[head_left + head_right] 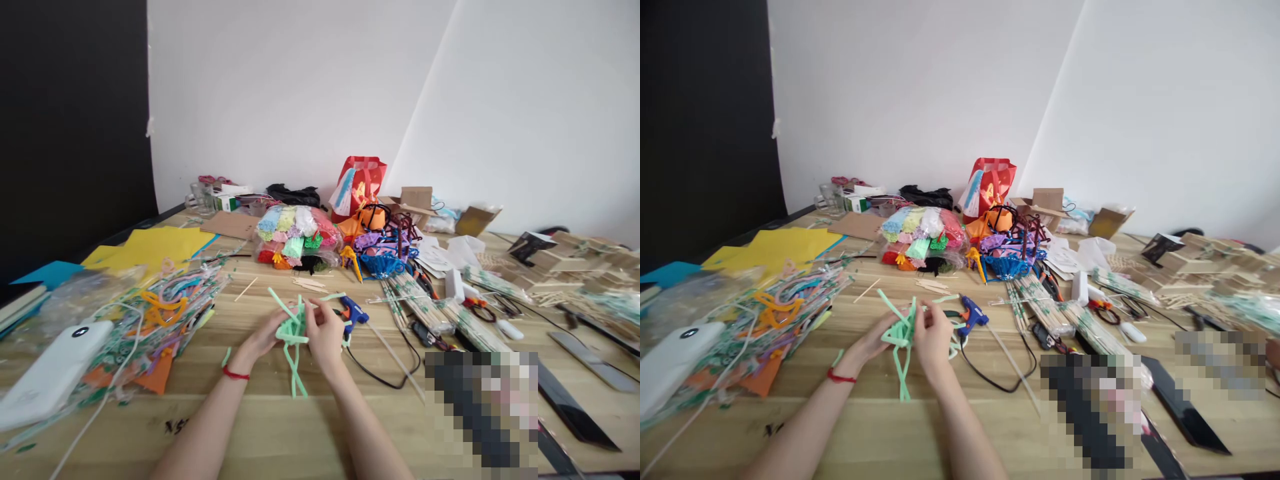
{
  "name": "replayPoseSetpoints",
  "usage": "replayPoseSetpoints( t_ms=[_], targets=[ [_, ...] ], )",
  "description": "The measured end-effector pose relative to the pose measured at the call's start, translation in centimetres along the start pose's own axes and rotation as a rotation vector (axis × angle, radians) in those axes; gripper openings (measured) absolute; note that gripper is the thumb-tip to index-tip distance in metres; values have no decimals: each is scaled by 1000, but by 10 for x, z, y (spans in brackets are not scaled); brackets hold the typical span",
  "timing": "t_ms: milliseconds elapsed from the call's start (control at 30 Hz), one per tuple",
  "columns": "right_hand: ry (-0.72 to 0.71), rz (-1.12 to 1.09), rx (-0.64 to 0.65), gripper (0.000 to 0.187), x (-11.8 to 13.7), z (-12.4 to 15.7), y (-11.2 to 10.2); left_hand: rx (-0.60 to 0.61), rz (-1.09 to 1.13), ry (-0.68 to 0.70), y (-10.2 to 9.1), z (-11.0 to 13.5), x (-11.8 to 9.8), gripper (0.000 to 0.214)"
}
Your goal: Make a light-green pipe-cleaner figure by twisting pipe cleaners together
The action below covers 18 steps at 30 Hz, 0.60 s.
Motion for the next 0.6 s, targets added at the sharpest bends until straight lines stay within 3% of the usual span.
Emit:
replayPoseSetpoints(
  t_ms=[267, 467, 600],
  targets=[
    [225, -40, 165, 30, -13, -16, -10, 50, -310, 42, 5, 3, -2, 46],
    [93, -188, 8, 26, 1, -12, -12, 109, -334, 64, 7, 1, -1, 42],
    [2, -258, 11, 23, 7, -7, -10, 129, -248, 67, 8, 0, -1, 37]
  ],
)
Point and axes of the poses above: each hand's wrist, its own z-axis away from the middle knuckle, its own y-axis out of the palm, x = y × z, the point moved 1 cm from there along -z, towards the middle knuckle, and after that the axes turned 3 degrees about -z, right-handed, at the moved point
